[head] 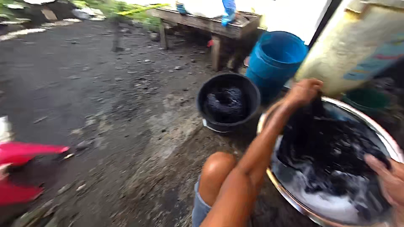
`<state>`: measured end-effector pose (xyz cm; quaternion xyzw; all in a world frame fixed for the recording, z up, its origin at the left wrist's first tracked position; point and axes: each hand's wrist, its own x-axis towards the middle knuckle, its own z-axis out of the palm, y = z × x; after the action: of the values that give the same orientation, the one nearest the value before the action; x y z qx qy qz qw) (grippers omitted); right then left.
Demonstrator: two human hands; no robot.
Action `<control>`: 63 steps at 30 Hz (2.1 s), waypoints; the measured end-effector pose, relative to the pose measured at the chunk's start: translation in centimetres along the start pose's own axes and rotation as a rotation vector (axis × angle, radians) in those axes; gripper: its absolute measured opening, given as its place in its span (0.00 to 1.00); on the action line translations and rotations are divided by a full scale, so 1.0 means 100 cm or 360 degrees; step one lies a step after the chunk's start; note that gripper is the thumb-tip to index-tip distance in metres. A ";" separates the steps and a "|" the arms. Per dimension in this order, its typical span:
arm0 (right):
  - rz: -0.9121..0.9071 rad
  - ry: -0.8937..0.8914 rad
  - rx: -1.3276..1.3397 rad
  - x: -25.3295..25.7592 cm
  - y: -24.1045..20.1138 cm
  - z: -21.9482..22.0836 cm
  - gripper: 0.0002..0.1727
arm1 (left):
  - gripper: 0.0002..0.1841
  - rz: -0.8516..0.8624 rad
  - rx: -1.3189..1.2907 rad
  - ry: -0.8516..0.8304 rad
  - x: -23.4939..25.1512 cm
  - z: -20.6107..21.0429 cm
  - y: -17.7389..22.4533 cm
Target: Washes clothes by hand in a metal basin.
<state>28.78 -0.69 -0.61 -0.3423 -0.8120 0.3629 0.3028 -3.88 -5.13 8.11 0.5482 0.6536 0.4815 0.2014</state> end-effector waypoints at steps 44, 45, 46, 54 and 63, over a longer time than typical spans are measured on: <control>0.1296 -0.0692 -0.0801 0.020 0.225 0.165 0.27 | 0.28 -0.1032 0.0293 -0.0790 -0.065 0.296 -0.257; 0.1496 -0.0919 -0.0664 0.021 0.207 0.151 0.28 | 0.29 -0.1053 0.0229 -0.0818 -0.064 0.296 -0.258; 0.1610 -0.0995 -0.0576 0.018 0.202 0.144 0.28 | 0.30 -0.1075 0.0231 -0.0844 -0.063 0.294 -0.257; 0.1157 -0.0729 -0.0813 0.045 0.225 0.179 0.28 | 0.21 -0.1048 0.0879 -0.1624 -0.023 0.254 -0.215; 0.1251 -0.0874 -0.0594 0.079 0.172 0.200 0.25 | 0.15 -0.0662 0.1733 -0.1800 0.051 0.186 -0.104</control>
<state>15.16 6.43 -23.51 -0.5620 -0.7225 0.3748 -0.1471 3.75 7.78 -7.86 0.5970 0.6840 -0.3010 0.2916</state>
